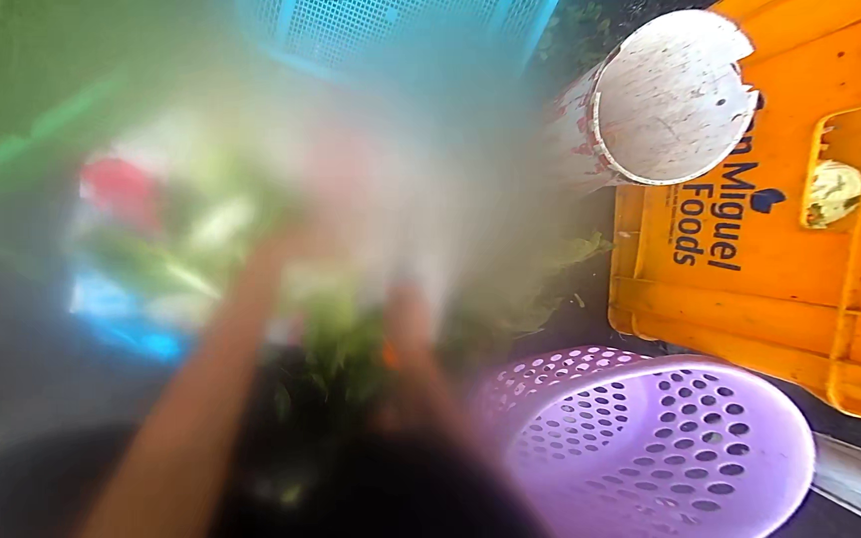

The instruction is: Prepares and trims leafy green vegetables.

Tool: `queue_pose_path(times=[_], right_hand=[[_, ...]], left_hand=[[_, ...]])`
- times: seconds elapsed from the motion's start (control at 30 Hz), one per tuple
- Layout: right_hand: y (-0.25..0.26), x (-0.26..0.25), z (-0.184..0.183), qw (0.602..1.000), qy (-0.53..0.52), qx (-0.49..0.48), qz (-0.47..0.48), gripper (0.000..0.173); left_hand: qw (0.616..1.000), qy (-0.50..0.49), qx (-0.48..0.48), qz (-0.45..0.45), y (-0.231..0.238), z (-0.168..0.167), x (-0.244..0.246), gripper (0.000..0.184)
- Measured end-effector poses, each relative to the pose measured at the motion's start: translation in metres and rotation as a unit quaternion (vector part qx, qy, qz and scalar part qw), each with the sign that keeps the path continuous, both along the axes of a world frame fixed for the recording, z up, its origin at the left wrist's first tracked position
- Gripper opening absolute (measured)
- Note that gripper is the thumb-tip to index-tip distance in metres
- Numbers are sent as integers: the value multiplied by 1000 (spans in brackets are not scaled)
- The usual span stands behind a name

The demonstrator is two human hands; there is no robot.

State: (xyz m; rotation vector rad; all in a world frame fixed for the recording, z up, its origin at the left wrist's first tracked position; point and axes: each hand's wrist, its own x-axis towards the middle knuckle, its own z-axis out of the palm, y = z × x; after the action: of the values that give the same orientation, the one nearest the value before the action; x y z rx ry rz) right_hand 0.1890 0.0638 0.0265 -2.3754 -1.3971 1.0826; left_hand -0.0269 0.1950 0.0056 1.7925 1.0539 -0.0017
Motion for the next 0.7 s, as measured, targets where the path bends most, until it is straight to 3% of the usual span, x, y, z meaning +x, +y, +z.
queue_pose_path(times=[0.07, 0.13, 0.23, 0.3, 0.37, 0.5, 0.57, 0.7], right_hand=[[27, -11, -4, 997, -17, -11, 73, 37], [55, -11, -21, 990, -55, 11, 126, 39], [68, 3, -29, 997, -40, 17, 64, 38], [43, 13, -2, 996, 71, 6, -44, 39], [13, 11, 10, 992, 92, 12, -88, 37], [-40, 1, -6, 995, -30, -23, 92, 40], [-48, 15, -14, 988, -92, -53, 115, 42], [-61, 55, -6, 988, -140, 7, -68, 43]], left_hand=[[996, 23, -11, -83, -4, -1, 21, 31], [992, 87, -13, -94, -6, 0, 30, 35], [993, 93, -6, -68, -6, -16, 18, 40], [996, 65, -28, -54, -8, -11, 9, 38], [997, 55, -42, -22, -7, -4, 1, 36], [996, 22, -74, 37, -7, 4, -3, 38], [998, 41, -39, 31, -5, 2, 3, 38], [994, 90, 62, 4, 1, -16, 27, 43]])
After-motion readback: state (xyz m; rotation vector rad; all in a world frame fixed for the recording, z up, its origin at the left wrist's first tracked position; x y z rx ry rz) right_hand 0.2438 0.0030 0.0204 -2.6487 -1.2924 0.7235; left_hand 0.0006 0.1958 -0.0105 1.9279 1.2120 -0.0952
